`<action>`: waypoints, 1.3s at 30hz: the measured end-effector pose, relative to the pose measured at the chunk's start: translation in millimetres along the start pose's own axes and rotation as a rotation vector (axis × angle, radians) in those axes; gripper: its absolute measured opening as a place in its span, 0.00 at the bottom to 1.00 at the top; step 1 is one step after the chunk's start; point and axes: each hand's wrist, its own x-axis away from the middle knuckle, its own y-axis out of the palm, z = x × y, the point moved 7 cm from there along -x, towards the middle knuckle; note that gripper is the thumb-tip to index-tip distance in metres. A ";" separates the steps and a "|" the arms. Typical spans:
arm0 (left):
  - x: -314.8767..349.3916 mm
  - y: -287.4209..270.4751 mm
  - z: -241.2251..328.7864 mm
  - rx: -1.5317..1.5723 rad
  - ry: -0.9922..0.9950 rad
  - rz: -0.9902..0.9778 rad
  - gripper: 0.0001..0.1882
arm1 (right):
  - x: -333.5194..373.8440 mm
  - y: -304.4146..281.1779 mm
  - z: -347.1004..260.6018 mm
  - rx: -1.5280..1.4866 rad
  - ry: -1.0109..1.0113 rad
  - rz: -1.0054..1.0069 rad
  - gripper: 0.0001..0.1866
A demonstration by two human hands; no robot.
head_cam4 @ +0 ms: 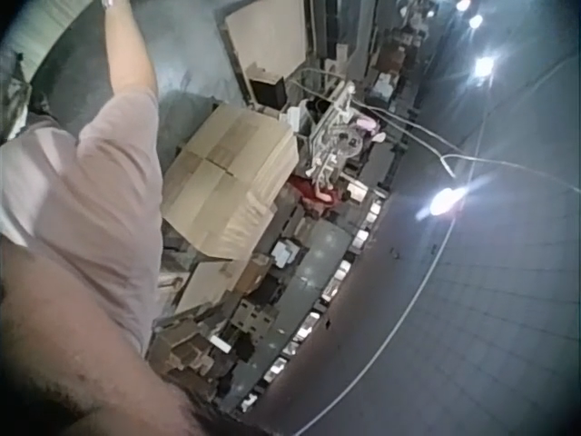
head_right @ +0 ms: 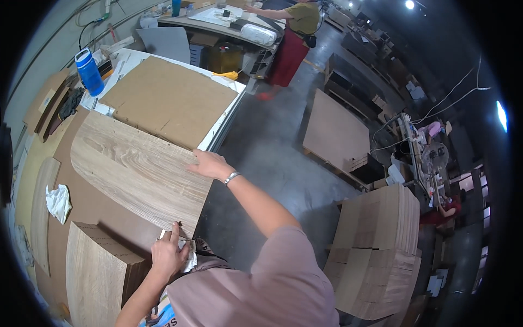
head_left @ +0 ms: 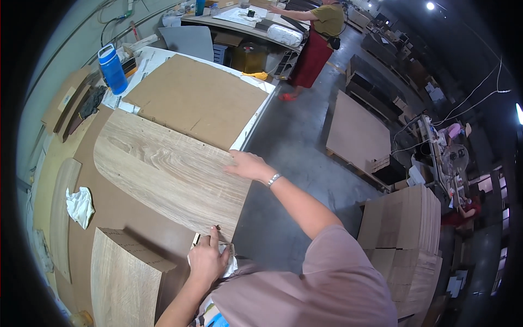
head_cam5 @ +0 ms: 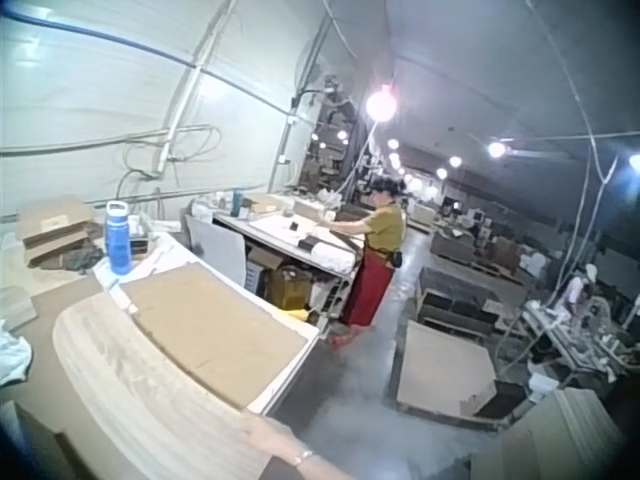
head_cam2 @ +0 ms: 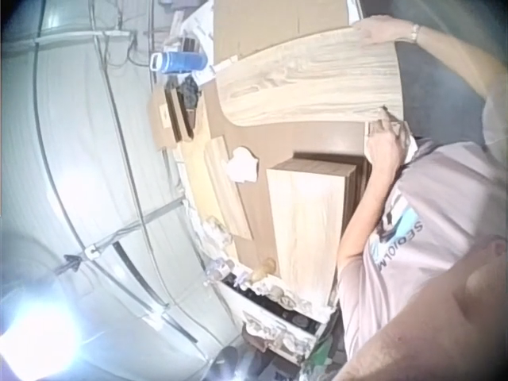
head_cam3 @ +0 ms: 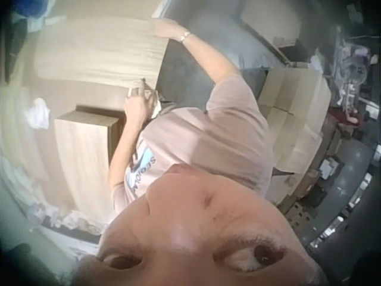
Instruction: The person sands several wood boards using a sanding block and wipes them with a cloth.
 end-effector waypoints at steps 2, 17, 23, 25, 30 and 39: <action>1.3 3.5 1.2 0.036 -0.011 -0.005 0.39 | 9.6 -4.1 2.1 -0.057 0.014 0.010 0.41; 94.6 -102.5 -62.9 0.650 -0.281 0.399 0.24 | 14.7 -3.9 17.0 -0.144 0.124 0.226 0.39; 307.2 -207.7 -137.6 0.722 -0.778 1.179 0.21 | 7.2 12.3 -2.3 -0.046 0.070 0.270 0.34; 364.5 -215.9 -148.4 0.742 -0.749 1.444 0.20 | 16.8 2.8 -23.0 0.230 -0.070 0.605 0.25; 402.5 -203.4 -148.2 0.382 -0.695 1.361 0.15 | 58.2 29.2 -140.1 -0.145 -0.446 0.579 0.21; 485.2 -219.5 -158.7 0.069 -0.597 0.881 0.30 | 283.5 311.1 -490.9 -0.155 -1.229 -0.181 0.52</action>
